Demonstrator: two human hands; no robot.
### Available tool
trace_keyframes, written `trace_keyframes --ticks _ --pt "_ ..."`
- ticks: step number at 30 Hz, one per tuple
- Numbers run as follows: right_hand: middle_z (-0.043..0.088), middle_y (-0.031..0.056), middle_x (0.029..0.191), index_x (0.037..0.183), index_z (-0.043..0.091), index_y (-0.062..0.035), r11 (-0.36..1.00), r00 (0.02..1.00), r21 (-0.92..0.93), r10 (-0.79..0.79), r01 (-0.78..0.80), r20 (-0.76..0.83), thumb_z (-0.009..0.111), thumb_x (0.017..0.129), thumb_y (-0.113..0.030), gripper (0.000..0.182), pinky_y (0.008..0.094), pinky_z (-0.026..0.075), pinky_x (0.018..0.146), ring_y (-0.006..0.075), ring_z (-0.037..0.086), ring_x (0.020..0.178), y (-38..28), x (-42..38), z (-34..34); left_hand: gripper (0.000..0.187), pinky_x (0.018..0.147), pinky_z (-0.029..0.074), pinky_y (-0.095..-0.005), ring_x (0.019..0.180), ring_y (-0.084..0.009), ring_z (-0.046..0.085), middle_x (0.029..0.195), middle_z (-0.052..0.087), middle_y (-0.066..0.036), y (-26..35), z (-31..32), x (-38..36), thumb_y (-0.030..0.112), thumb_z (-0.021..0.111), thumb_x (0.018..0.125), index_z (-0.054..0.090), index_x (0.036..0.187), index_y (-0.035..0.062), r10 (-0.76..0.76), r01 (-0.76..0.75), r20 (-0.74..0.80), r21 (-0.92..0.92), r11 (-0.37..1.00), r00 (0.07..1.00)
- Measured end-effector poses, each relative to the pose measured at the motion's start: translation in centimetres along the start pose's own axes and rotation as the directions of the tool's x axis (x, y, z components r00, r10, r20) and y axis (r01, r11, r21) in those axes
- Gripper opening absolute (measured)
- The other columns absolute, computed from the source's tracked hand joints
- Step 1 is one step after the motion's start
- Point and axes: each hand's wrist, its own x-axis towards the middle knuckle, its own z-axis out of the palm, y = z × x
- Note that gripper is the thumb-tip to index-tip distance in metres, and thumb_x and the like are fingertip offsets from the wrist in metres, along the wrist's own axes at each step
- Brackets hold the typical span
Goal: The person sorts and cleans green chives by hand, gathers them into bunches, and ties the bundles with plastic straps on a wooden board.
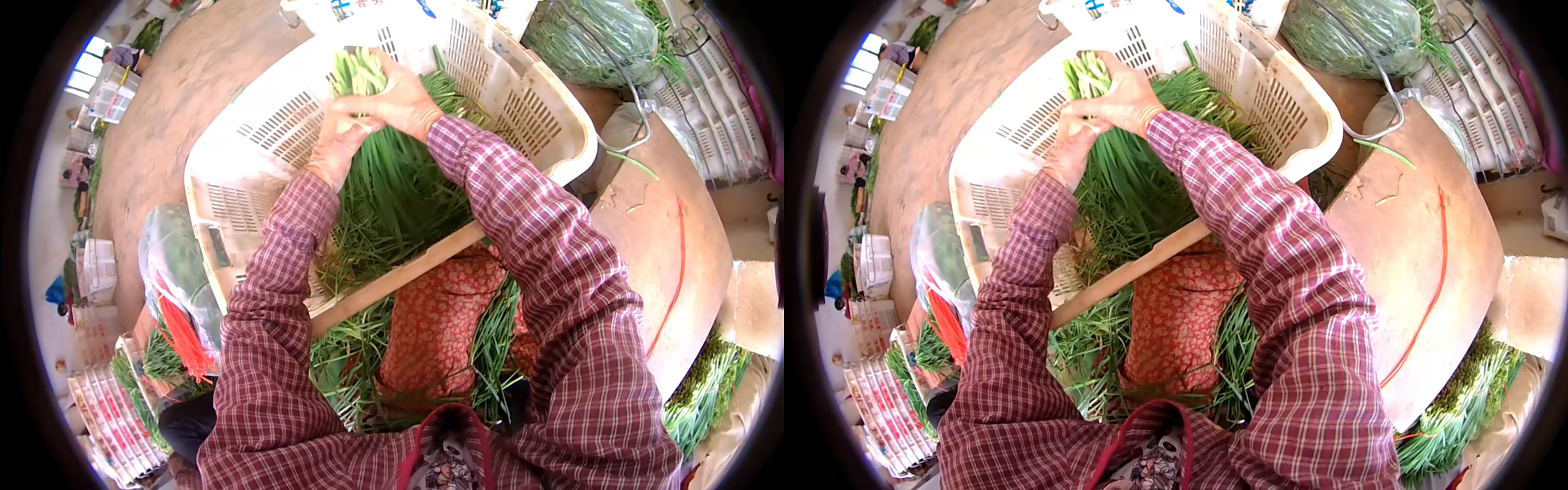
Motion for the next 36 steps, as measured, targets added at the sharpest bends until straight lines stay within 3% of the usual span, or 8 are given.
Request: trace_keyframes --ticks 5,7,14,15,22,25,28,36 --pt "0.053 0.0200 0.130 0.144 0.029 -0.0017 0.978 0.984 0.102 -0.176 0.180 -0.040 0.080 0.073 -0.038 0.095 0.0404 0.045 0.101 0.0285 0.055 0.118 -8.3 -1.1 -0.4 0.105 0.108 0.039 -0.0425 0.126 -0.0317 0.044 0.135 0.039 -0.028 7.3 0.5 -1.1 0.041 0.078 0.074 0.014 0.145 -0.0027 0.109 -0.100 0.235 -0.051 0.994 0.966" --pt "0.063 0.0066 0.097 0.111 0.057 -0.0020 0.884 0.884 0.197 -0.358 0.424 -0.300 0.073 0.080 -0.016 0.038 0.0311 0.050 0.079 0.0205 0.062 0.091 -14.1 -1.7 -1.0 0.107 0.111 0.034 -0.0445 0.136 -0.0360 0.033 0.145 0.026 -0.035 9.6 0.6 -2.9 0.048 0.073 0.079 0.007 0.148 -0.0004 0.124 -0.060 0.278 -0.228 0.972 0.953" --pt "0.058 -0.0015 0.083 0.097 0.060 -0.0090 0.702 0.835 0.462 -0.388 0.542 -0.390 0.070 0.082 -0.012 0.019 0.0251 0.049 0.068 0.0095 0.057 0.074 -22.3 -3.8 -4.8 0.120 0.111 0.033 -0.0468 0.137 -0.0324 0.034 0.152 0.025 -0.022 13.6 -6.6 -14.7 0.043 0.087 0.060 0.018 0.148 -0.0001 -0.193 0.133 0.414 0.170 0.976 0.890" --pt "0.058 -0.0015 0.083 0.097 0.060 -0.0090 0.700 0.829 0.454 -0.401 0.552 -0.390 0.070 0.082 -0.012 0.019 0.0251 0.049 0.068 0.0095 0.057 0.074 -22.9 -4.4 -4.2 0.111 0.115 0.024 -0.0465 0.138 -0.0317 0.033 0.151 0.029 -0.021 13.0 -10.2 -15.0 0.034 0.086 0.063 0.022 0.147 -0.0004 -0.137 -0.134 0.398 0.581 0.803 0.907" --pt "0.063 0.0059 0.079 0.098 0.058 -0.0052 0.734 0.953 0.607 -0.238 0.304 -0.190 0.065 0.084 -0.005 0.015 0.0304 0.054 0.059 0.0172 0.064 0.063 -26.3 -9.2 4.0 0.090 0.116 0.021 -0.0462 0.139 -0.0313 0.031 0.150 0.032 -0.019 23.4 -10.2 -21.0 0.046 0.072 0.075 0.035 0.144 0.0028 0.597 -0.639 0.227 0.263 0.723 0.769" --pt "0.059 0.0058 0.079 0.103 0.056 -0.0049 0.647 0.882 0.600 -0.324 0.471 -0.343 0.067 0.082 -0.003 0.024 0.0293 0.052 0.058 0.0162 0.060 0.064 -27.1 -10.6 8.4 0.103 0.116 0.021 -0.0469 0.138 -0.0309 0.033 0.153 0.026 -0.019 23.5 -3.7 -22.5 0.034 0.080 0.070 0.022 0.150 0.0067 0.490 -0.543 0.239 0.283 0.790 0.838" --pt "0.057 0.0031 0.085 0.101 0.056 -0.0066 0.678 0.909 0.609 -0.257 0.411 -0.327 0.069 0.079 -0.003 0.026 0.0279 0.049 0.065 0.0126 0.058 0.076 -27.2 -12.7 9.8 0.115 0.086 0.057 -0.0336 0.119 -0.0246 0.054 0.151 0.029 -0.016 20.4 -0.4 -25.0 0.007 0.084 0.063 0.011 0.151 0.0078 0.189 -0.199 0.170 0.045 0.979 0.967" --pt "0.063 0.0033 0.099 0.110 0.058 -0.0058 0.756 0.958 0.615 -0.055 0.225 -0.282 0.073 0.081 -0.013 0.034 0.0292 0.050 0.074 0.0145 0.061 0.088 -26.1 -14.5 11.7 0.046 0.080 0.058 -0.0332 0.084 -0.0217 0.069 0.094 0.068 -0.012 15.3 -1.2 -28.0 0.001 0.069 0.076 0.056 0.120 0.0004 0.052 -0.058 -0.049 -0.125 0.990 0.997"
